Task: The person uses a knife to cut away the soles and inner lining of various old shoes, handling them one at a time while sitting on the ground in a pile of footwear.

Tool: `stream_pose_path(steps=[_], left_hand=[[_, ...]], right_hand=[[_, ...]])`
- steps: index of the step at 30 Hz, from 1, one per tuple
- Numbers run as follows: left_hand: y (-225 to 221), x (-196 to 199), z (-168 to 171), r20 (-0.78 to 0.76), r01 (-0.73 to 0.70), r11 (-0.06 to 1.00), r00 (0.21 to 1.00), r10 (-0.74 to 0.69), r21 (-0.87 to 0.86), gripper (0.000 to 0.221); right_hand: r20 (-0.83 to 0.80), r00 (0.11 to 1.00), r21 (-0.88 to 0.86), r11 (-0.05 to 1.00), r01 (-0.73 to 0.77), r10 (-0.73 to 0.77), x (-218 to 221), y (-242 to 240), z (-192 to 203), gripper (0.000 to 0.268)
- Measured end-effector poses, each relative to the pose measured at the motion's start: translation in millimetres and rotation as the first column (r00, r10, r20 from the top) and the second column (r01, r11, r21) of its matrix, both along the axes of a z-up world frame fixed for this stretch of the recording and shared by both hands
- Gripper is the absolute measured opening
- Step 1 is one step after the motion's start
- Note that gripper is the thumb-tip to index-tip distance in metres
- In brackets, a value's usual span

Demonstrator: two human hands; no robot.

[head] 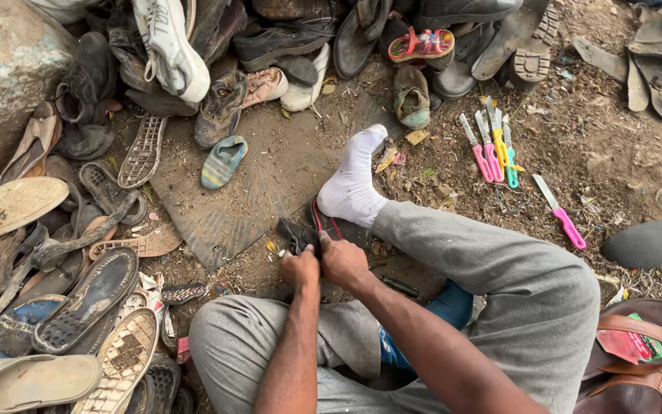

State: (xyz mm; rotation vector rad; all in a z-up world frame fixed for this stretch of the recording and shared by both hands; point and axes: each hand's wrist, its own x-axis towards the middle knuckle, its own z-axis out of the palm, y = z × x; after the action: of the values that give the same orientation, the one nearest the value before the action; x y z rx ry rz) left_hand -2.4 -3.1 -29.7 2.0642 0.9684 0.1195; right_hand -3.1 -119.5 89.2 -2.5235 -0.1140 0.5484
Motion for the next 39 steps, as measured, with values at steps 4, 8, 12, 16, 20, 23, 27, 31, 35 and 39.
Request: stream_pose_path(steps=[4,8,12,16,20,23,27,31,35,39], left_hand=[[8.3,-4.3,10.3,0.004,-0.059,0.998,0.998,0.059,0.004,0.037],[0.3,-9.6,20.9,-0.102,-0.077,0.995,0.992,0.071,-0.059,0.034],[-12.1,-25.1,23.4,0.045,-0.050,0.998,0.998,0.051,-0.035,0.034],[-10.6,-43.9,21.6,0.070,-0.101,0.994,0.992,0.103,-0.033,0.034],[-0.1,-48.4,21.2,0.112,-0.113,0.993,0.987,0.115,-0.024,0.030],[19.5,-40.0,32.4,0.182,-0.339,0.914,0.907,0.381,-0.225,0.037],[1.2,-38.6,61.7,0.224,-0.202,0.973,0.949,0.222,-0.109,0.038],[-2.4,-25.1,67.2,0.289,-0.056,0.998,0.956,0.055,-0.005,0.036],[0.5,-12.3,61.3,0.219,-0.204,0.880,0.922,0.320,-0.428,0.035],[-1.2,-23.2,64.6,0.205,-0.144,0.955,0.958,0.200,-0.258,0.032]], right_hand=[[-0.005,0.996,-0.018,0.995,-0.093,0.093,-35.0,-11.1,4.4,0.048],[-0.027,0.993,-0.048,0.992,-0.118,0.117,-82.9,-38.3,10.8,0.052],[-0.025,0.992,-0.080,0.989,-0.124,0.122,-66.3,-38.6,3.4,0.060],[0.033,0.974,-0.144,0.965,-0.218,0.225,-59.5,-17.6,5.1,0.049],[-0.076,0.968,-0.172,0.953,-0.248,0.239,-93.5,-37.5,17.9,0.068],[-0.081,0.969,-0.214,0.945,-0.247,0.235,-113.3,-50.3,11.6,0.070],[-0.112,0.974,-0.216,0.952,-0.218,0.197,-107.9,-56.2,5.0,0.070],[0.167,0.982,-0.121,0.991,-0.064,0.083,-121.2,-70.8,13.0,0.046],[0.340,0.938,0.074,0.996,0.051,-0.074,-76.2,-76.9,4.3,0.029],[0.563,0.826,0.206,0.973,-0.109,-0.027,-33.5,-60.5,-26.1,0.024]])
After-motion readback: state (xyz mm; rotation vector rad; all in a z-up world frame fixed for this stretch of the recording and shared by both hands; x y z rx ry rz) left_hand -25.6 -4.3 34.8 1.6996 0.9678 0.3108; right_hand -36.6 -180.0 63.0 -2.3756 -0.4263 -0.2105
